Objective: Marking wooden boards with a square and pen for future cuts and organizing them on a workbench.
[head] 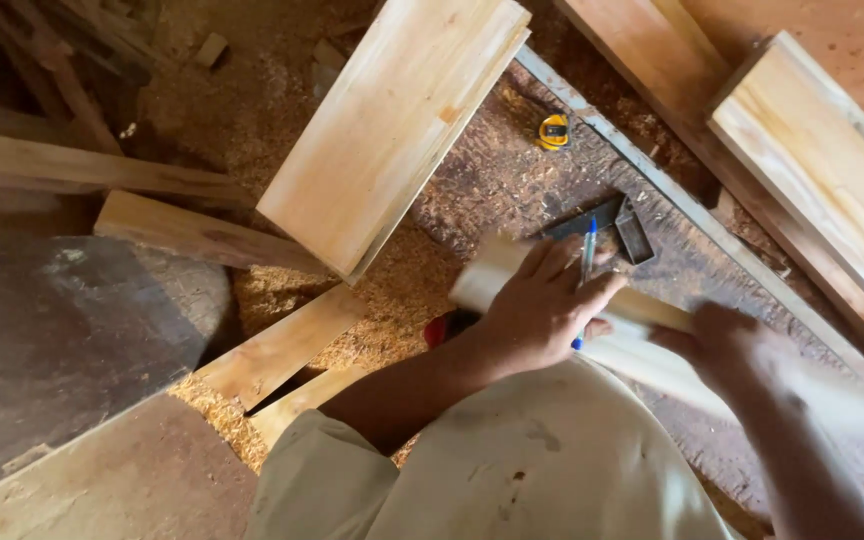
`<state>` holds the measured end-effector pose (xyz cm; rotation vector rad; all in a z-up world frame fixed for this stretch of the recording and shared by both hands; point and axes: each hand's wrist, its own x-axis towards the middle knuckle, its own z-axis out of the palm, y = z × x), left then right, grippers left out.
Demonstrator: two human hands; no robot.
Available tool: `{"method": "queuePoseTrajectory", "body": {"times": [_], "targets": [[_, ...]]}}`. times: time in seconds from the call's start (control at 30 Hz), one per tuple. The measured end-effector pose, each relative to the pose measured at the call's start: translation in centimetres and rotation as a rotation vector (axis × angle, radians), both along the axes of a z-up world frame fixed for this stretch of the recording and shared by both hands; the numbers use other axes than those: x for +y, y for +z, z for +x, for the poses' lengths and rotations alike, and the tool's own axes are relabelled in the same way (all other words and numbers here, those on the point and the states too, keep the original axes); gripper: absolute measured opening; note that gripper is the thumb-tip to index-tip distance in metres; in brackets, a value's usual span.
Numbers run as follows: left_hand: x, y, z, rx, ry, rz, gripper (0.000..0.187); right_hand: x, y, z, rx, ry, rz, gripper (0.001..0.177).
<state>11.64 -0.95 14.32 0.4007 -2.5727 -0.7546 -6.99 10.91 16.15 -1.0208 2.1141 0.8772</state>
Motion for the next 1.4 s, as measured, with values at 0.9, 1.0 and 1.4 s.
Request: {"method": "queuePoseTrajectory", "body": {"times": [0.9,1.0,1.4], "targets": [[-29.7,-16.3,10.3,-0.592,0.929,-0.443,0.014,18.7,-12.5,-4.5,-0.302,-0.913,-0.365,0.047],[-27.4,-17.8,-0.2,0.225,0.52,-0.224,0.018,19.0,-11.7,-6.7,-0.376,-1.057,-0.429,0.041],[-2.4,-19.7,-25.9,-0.564,0.146,-0.047,0.038,23.0,-22.4,-32.8,0.135,-1.343,-0.882,0.038]]}}
